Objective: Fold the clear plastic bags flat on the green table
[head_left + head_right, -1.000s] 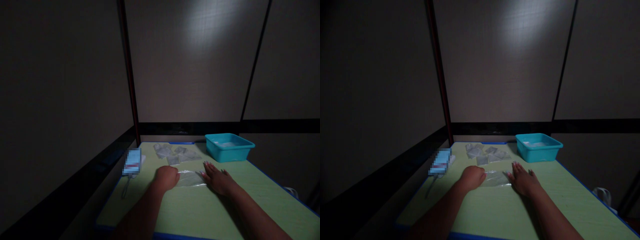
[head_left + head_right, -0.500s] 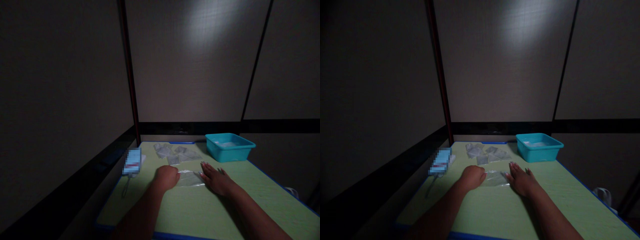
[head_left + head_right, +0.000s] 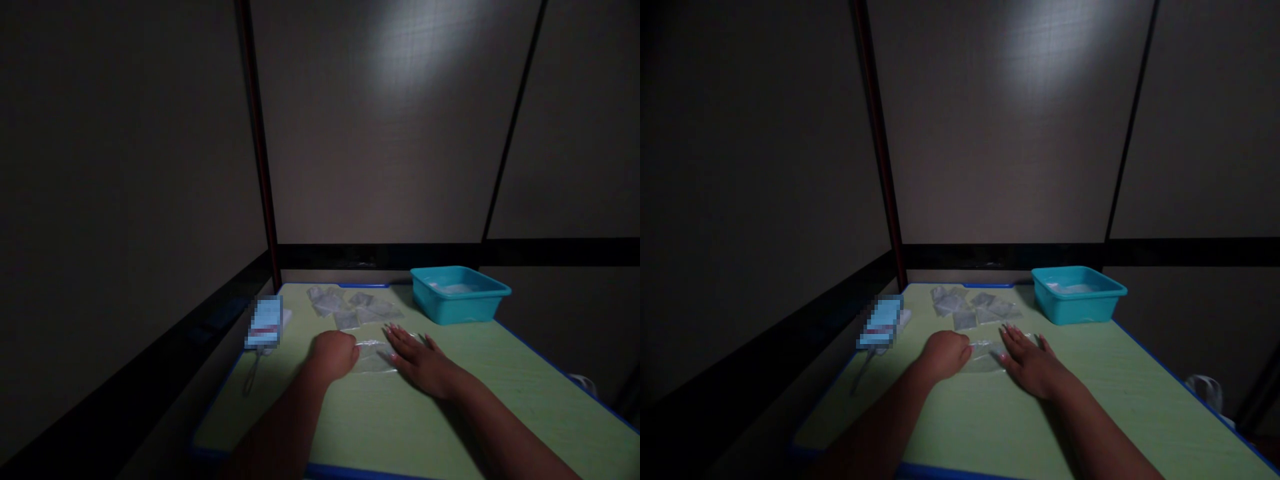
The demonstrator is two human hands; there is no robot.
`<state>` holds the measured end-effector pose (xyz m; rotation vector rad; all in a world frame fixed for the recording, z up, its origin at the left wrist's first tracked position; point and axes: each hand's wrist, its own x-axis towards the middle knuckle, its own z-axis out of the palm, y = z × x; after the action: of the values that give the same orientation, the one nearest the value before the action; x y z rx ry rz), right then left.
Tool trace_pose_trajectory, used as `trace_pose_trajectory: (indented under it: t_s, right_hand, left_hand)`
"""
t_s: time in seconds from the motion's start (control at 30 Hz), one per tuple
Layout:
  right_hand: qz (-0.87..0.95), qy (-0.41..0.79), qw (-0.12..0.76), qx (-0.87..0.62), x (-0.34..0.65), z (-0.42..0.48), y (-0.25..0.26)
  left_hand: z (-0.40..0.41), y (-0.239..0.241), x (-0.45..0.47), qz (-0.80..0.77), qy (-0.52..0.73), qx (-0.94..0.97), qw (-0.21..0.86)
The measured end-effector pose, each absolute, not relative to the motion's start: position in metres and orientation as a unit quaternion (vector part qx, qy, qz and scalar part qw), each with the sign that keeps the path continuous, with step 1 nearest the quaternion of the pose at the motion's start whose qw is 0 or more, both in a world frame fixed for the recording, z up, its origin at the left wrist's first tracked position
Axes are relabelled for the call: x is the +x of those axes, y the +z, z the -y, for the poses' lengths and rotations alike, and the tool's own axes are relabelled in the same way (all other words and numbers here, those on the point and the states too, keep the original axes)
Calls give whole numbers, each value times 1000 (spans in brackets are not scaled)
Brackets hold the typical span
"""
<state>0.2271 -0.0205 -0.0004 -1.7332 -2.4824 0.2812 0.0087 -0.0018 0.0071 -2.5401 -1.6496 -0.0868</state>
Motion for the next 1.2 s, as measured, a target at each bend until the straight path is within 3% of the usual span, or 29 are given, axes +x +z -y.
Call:
trace_pose_trajectory:
  t_s: [0.43,0.63,0.77,1.2]
  right_hand:
    - [734,38,8,-678,237,14,-6]
    - [798,62,62,-596,229,20,2]
    - [825,93,52,-556,225,24,6]
    - [744,69,6,-665,246,14,0]
  left_hand:
    - [2,7,8,547,-27,-835,54]
    - [1,5,8,540,-31,-839,59]
    - [0,5,8,536,-33,-841,63]
    - [0,6,9,539,-32,-839,62]
